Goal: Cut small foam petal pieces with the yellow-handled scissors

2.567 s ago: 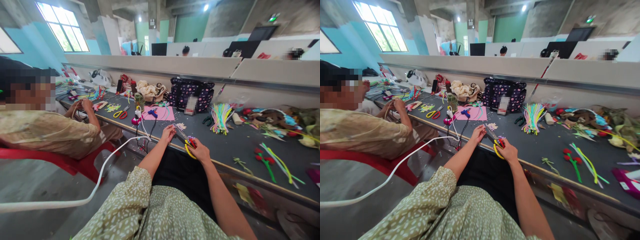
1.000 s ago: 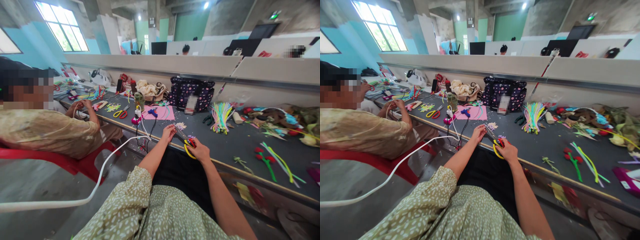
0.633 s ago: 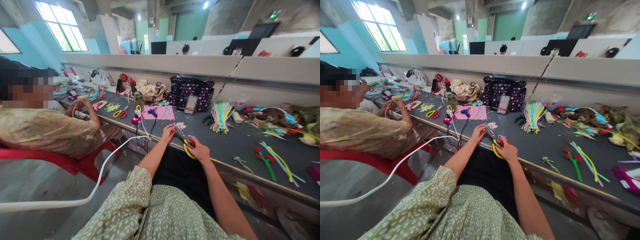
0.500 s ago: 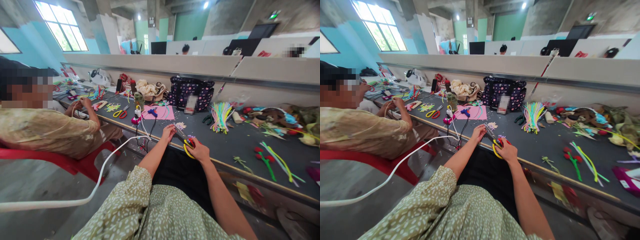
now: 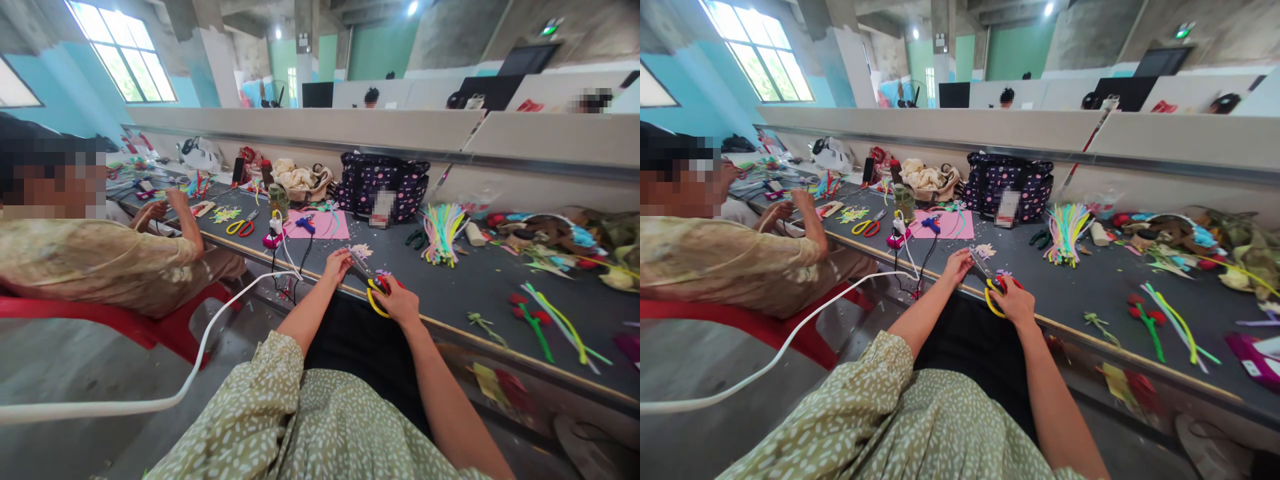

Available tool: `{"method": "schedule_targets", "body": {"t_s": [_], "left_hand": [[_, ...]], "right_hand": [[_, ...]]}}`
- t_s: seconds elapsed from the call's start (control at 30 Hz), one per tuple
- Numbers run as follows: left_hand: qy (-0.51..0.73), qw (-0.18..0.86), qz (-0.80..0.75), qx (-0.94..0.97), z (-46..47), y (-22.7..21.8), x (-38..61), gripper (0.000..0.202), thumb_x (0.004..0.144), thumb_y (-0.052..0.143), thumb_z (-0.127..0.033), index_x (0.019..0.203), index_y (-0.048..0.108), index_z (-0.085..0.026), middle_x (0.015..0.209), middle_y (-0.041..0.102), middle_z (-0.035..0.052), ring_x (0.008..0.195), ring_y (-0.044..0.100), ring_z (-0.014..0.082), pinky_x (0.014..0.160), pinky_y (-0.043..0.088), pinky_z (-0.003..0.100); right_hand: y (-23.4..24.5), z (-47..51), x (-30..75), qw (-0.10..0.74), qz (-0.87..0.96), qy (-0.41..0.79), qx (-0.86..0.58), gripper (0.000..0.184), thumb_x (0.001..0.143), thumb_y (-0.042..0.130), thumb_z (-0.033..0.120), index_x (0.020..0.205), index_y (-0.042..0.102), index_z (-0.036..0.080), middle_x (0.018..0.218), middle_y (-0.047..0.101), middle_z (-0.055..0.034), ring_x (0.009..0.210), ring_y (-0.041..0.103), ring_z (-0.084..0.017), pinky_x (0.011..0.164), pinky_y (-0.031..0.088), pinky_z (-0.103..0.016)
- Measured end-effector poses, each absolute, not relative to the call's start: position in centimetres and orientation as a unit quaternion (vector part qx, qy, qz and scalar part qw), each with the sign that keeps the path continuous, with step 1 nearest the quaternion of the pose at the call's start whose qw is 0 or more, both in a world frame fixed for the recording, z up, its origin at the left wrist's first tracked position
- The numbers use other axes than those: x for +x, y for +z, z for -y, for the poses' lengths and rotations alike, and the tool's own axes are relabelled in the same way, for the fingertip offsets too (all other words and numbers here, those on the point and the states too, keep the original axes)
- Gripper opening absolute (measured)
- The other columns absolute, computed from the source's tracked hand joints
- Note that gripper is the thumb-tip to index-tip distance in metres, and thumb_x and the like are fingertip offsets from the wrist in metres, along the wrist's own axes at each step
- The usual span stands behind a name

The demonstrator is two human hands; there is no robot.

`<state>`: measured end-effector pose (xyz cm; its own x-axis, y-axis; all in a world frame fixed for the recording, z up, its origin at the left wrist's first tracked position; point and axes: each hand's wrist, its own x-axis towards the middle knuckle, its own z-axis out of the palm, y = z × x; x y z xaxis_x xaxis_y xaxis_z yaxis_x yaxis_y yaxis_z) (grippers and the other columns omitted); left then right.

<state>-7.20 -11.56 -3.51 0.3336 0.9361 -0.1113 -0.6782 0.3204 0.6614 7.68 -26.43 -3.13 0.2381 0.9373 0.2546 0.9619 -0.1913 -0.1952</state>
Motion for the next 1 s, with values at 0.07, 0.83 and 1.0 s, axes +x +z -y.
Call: {"method": "schedule_targets", "body": {"t_s": [0.07, 0.83, 1.0], "left_hand": [[0.521, 0.773, -0.252, 0.259, 11.6, -3.4, -7.2, 0.018, 0.062, 0.067, -0.005, 0.076, 0.060, -0.013, 0.053, 0.055, -0.0033, 0.048, 0.050, 0.0062, 0.068, 0.047, 0.028], [0.521, 0.777, -0.245, 0.254, 11.7, -3.2, -7.3, 0.021, 0.058, 0.072, -0.006, 0.075, 0.060, -0.012, 0.056, 0.056, -0.0031, 0.048, 0.050, 0.0046, 0.064, 0.046, 0.025], [0.519, 0.777, -0.247, 0.257, 11.6, -3.3, -7.4, 0.024, 0.057, 0.073, -0.007, 0.076, 0.060, -0.012, 0.058, 0.058, -0.0026, 0.050, 0.050, 0.0048, 0.066, 0.046, 0.025]], "right_hand": [[-3.3, 26.4, 7.8, 0.158, 0.616, -0.039, -0.771, 0.057, 0.078, 0.042, 0.066, 0.120, 0.051, 0.029, 0.084, 0.068, -0.0031, 0.074, 0.063, -0.022, 0.063, 0.041, -0.030], [-3.6, 25.8, 8.6, 0.210, 0.635, 0.004, -0.743, 0.052, 0.078, 0.044, 0.063, 0.116, 0.055, 0.031, 0.088, 0.068, -0.0008, 0.076, 0.062, -0.021, 0.062, 0.040, -0.028], [-3.4, 25.8, 8.8, 0.242, 0.605, 0.026, -0.758, 0.048, 0.076, 0.048, 0.061, 0.111, 0.057, 0.029, 0.091, 0.068, -0.0016, 0.078, 0.062, -0.021, 0.062, 0.041, -0.028]]}}
